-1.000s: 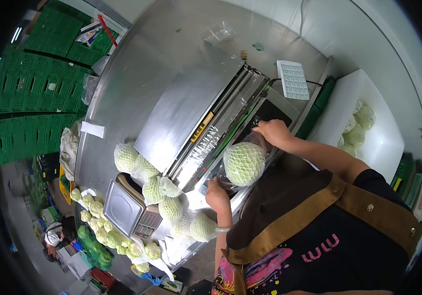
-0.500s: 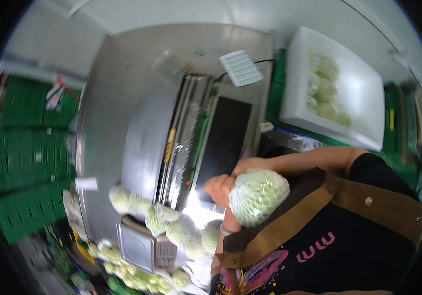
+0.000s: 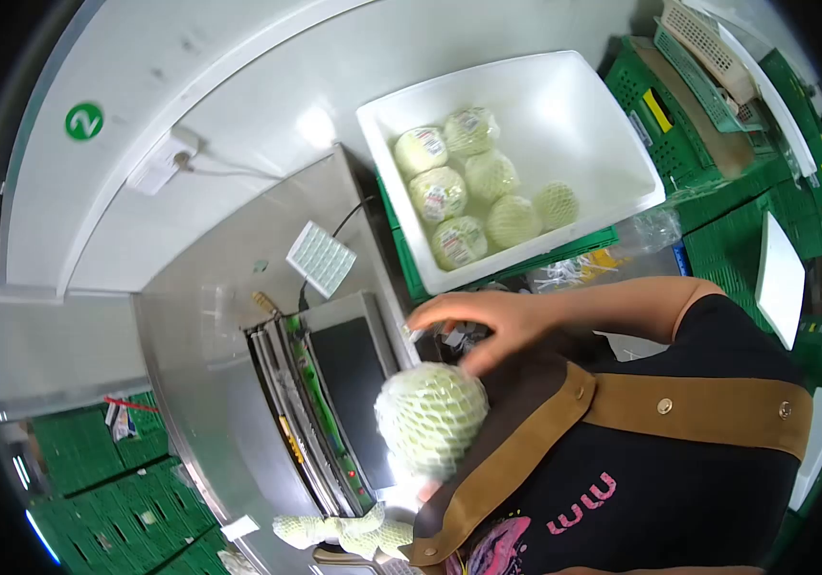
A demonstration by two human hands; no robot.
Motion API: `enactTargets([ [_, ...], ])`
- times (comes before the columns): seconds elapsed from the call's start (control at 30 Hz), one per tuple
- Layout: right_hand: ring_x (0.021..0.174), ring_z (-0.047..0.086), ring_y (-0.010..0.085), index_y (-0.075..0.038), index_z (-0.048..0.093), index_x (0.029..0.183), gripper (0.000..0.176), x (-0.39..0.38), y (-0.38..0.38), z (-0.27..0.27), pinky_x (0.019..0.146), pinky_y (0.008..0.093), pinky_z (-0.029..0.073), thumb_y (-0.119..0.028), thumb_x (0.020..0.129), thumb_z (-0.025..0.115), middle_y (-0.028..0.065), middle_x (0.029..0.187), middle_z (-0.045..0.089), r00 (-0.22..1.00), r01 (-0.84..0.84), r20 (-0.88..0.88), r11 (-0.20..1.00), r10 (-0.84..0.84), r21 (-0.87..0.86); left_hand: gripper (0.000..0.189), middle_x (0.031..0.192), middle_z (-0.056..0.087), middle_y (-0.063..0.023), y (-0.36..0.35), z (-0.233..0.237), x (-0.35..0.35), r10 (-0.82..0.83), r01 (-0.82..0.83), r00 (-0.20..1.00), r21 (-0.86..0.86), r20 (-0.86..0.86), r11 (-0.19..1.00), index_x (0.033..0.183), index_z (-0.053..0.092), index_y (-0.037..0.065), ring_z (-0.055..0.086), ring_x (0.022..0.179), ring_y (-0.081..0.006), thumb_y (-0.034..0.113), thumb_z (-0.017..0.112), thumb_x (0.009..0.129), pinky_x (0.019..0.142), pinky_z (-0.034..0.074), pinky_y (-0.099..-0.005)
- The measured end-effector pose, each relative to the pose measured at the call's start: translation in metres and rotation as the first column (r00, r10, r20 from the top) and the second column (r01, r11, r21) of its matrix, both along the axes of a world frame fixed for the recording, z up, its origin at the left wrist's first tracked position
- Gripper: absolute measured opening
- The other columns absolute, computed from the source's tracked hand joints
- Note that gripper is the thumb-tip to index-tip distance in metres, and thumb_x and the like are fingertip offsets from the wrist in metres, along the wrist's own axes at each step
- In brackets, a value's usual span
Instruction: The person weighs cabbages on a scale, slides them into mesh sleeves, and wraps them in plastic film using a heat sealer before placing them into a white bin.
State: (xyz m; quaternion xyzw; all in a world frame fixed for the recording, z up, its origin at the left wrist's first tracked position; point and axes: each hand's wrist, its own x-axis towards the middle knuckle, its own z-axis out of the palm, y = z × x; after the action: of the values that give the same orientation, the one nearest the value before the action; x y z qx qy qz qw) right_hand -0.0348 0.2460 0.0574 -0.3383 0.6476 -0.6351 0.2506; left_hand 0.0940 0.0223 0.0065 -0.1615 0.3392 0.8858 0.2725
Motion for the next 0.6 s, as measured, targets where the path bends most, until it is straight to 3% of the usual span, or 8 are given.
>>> enactTargets([
  [0.07,0.139,0.026,0.0351,-0.003,0.033,0.144,0.101,-0.002,0.016,0.025,0.113,0.0431,0.025,-0.039,0.066,0.085,0.022,0.148,0.028,0.93,-0.102,-0.349,0.994,0.112,0.048,0.04,0.128,0.053,-0.02,0.022,-0.02,-0.025,-0.007,-0.003,0.994,0.087,0.106,0.996,0.119,0.056,0.001,0.05,0.121,-0.0304,0.033,0.043,0.099,0.104,0.038,-0.0405],
  [0.23,0.132,0.039,0.0296,-0.004,0.032,0.144,0.113,-0.038,0.109,0.006,0.11,0.0408,0.03,-0.041,0.054,0.09,0.017,0.142,0.039,0.98,0.2,-0.023,0.98,-0.2,-0.005,0.041,0.121,0.059,-0.0205,0.102,-0.035,-0.131,-0.006,0.002,0.995,0.042,0.097,0.999,0.119,0.056,0.0,0.059,0.113,-0.0302,0.032,0.038,0.101,0.099,0.045,-0.04],
  [0.27,0.131,0.041,0.0269,-0.004,0.031,0.144,0.113,-0.048,0.136,-0.009,0.11,0.0395,0.031,-0.043,0.055,0.089,0.0148,0.14,0.042,0.953,0.275,0.127,0.961,-0.273,0.002,0.032,0.102,0.066,-0.016,0.139,-0.006,-0.158,0.085,-0.086,0.996,-0.11,-0.019,0.99,0.115,0.057,0.0,0.066,0.09,-0.0249,0.021,0.038,0.1,0.083,0.053,-0.0345],
  [0.3,0.128,0.043,0.0243,-0.004,0.031,0.144,0.101,-0.055,0.162,-0.028,0.107,0.0378,0.035,-0.037,0.064,0.083,0.0137,0.138,0.044,0.885,0.393,0.303,0.917,-0.355,-0.072,0.024,0.1,0.064,-0.0122,0.148,-0.051,-0.181,-0.146,-0.185,0.882,-0.615,-0.448,0.766,0.111,0.057,-0.001,0.064,0.084,-0.022,0.013,0.043,0.098,0.078,0.052,-0.0317],
  [0.33,0.126,0.045,0.0218,-0.003,0.03,0.144,0.09,-0.062,0.185,-0.047,0.104,0.036,0.039,-0.03,0.073,0.078,0.0127,0.136,0.046,0.784,0.513,0.472,0.85,-0.404,-0.124,0.023,0.103,0.063,-0.0122,0.176,-0.046,-0.199,-0.268,-0.312,0.754,-0.686,-0.6,0.657,0.115,0.057,-0.001,0.061,0.084,-0.0199,0.006,0.051,0.093,0.077,0.05,-0.0307],
  [0.4,0.119,0.051,0.0168,-0.003,0.028,0.145,0.064,-0.088,0.231,-0.076,0.102,0.0327,0.042,-0.02,0.091,0.06,0.0087,0.13,0.052,0.577,0.709,0.63,0.701,-0.52,-0.072,0.04,0.116,0.059,-0.0153,0.204,-0.08,-0.222,-0.734,-0.285,0.51,-0.894,-0.447,0.346,0.125,0.052,0.004,0.059,0.104,-0.0285,0.008,0.06,0.086,0.092,0.047,-0.0375],
  [0.47,0.116,0.053,0.0182,-0.002,0.033,0.142,0.069,-0.119,0.274,-0.104,0.098,0.0332,0.044,-0.031,0.088,0.065,0.0097,0.13,0.053,0.43,0.779,0.551,0.603,-0.715,0.174,0.051,0.142,0.044,-0.015,0.245,-0.073,-0.233,-0.904,-0.238,0.221,-0.919,-0.366,0.314,0.133,0.05,0.009,0.044,0.128,-0.0343,0.019,0.064,0.085,0.106,0.036,-0.0443],
  [0.6,0.117,0.052,0.0194,-0.006,0.035,0.142,0.08,-0.162,0.317,-0.154,0.097,0.0321,0.042,-0.042,0.081,0.072,0.0107,0.127,0.053,0.363,0.694,0.378,0.518,-0.851,0.5,0.065,0.148,0.036,-0.0141,0.291,-0.108,-0.236,-0.991,-0.304,-0.05,-0.943,-0.123,0.133,0.143,0.039,0.018,0.035,0.135,-0.0342,0.035,0.063,0.086,0.112,0.024,-0.0495],
])
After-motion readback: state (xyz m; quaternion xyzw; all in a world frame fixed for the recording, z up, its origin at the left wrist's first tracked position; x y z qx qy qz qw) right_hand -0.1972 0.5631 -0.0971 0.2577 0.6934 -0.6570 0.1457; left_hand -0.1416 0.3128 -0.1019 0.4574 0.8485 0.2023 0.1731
